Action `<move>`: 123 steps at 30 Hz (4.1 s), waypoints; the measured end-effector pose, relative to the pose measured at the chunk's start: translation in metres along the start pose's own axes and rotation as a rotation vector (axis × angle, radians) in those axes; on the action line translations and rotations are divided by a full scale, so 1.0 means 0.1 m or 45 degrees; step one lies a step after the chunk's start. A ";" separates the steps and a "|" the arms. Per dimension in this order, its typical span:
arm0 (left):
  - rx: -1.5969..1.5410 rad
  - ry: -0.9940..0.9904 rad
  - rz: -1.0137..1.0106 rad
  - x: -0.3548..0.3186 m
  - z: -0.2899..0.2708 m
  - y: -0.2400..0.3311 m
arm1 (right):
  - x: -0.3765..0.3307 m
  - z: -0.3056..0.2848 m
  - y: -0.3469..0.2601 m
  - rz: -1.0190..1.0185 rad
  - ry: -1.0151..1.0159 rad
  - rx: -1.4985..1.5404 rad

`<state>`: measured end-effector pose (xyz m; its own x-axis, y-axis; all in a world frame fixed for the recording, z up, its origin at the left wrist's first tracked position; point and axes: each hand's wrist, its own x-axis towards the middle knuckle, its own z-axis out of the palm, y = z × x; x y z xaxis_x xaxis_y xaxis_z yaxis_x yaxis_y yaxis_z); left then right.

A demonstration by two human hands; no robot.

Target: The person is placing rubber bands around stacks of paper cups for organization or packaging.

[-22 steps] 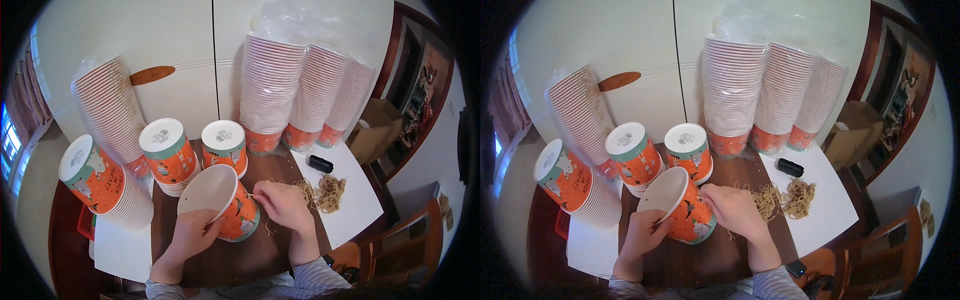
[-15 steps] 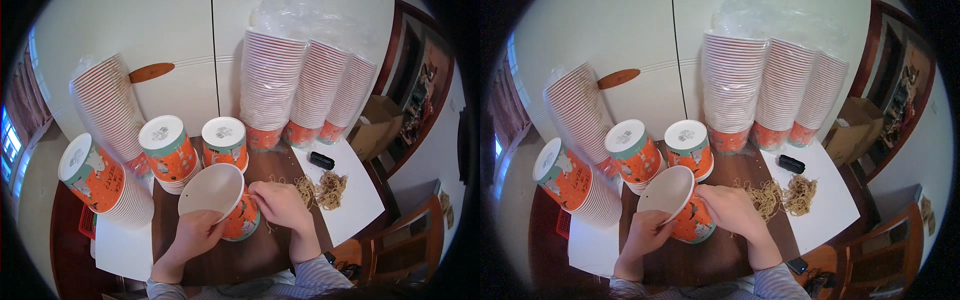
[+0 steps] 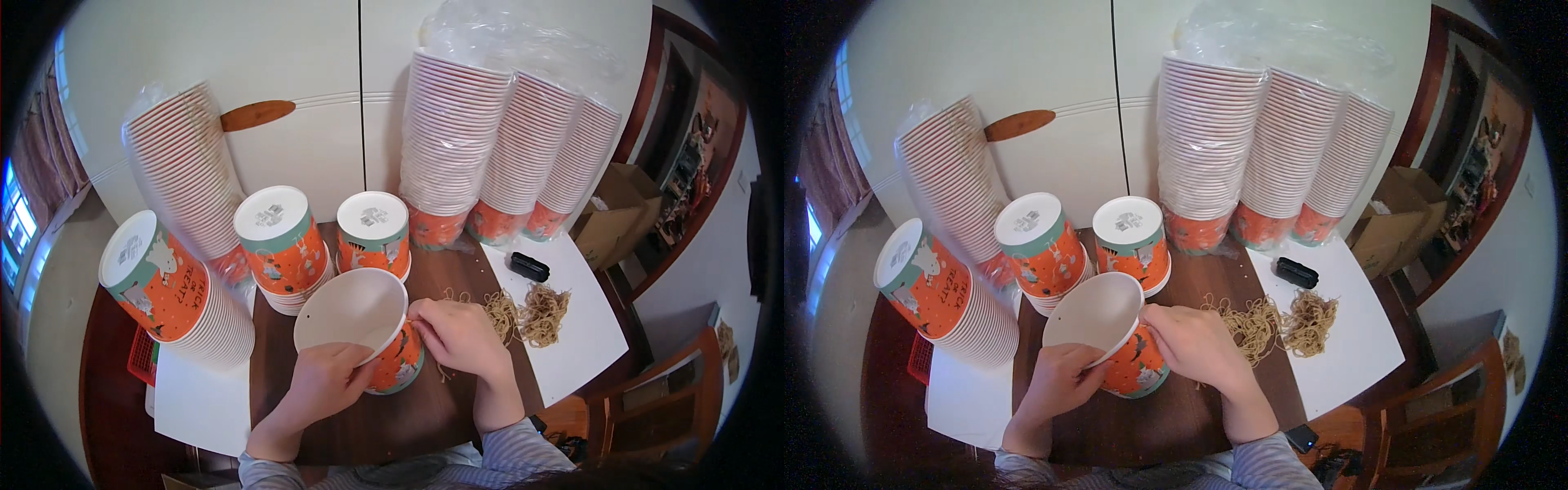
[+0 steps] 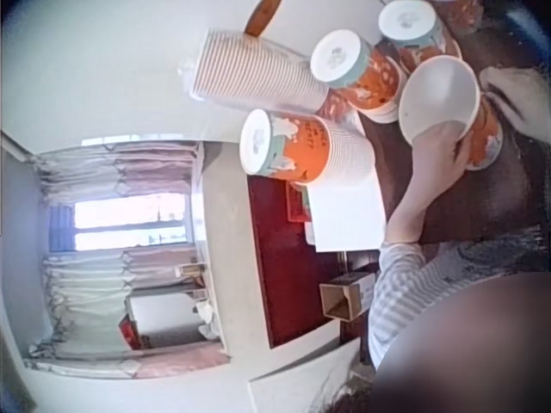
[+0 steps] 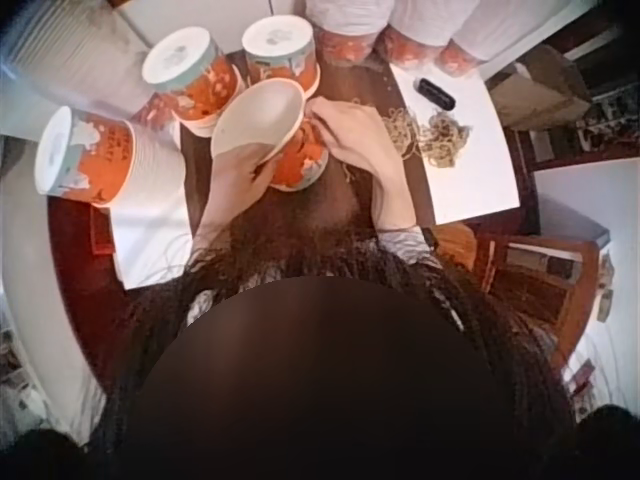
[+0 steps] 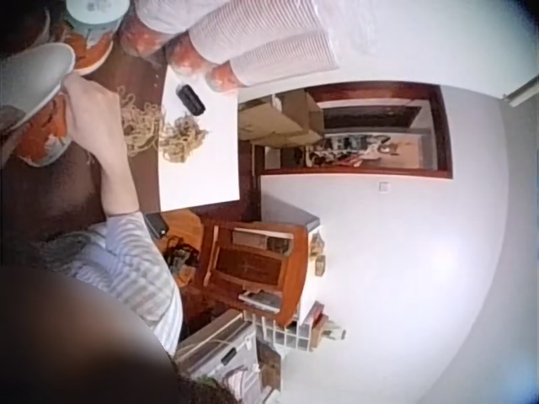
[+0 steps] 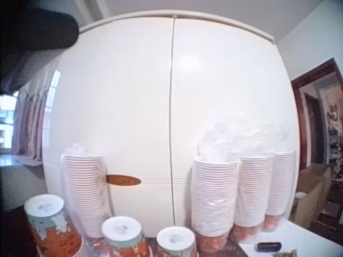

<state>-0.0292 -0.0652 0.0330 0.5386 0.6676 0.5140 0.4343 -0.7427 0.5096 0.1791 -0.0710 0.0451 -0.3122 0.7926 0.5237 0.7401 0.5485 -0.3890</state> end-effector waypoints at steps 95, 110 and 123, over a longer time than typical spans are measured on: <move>-0.474 -0.591 -0.140 0.05 0.34 -0.15 | -0.13 -0.06 0.27 -0.046 0.746 1.565; 0.027 -0.417 -0.351 0.03 0.17 -0.29 | -0.14 -0.29 1.17 0.713 1.939 1.617; -0.239 -0.252 -0.390 0.06 0.18 -0.38 | 0.07 0.35 0.61 0.263 -0.552 0.524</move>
<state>-0.0297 -0.0335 0.0044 0.5411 0.8202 0.1854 0.4666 -0.4763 0.7453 0.2012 -0.0223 -0.0013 -0.4644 0.8815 0.0852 0.5484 0.3618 -0.7539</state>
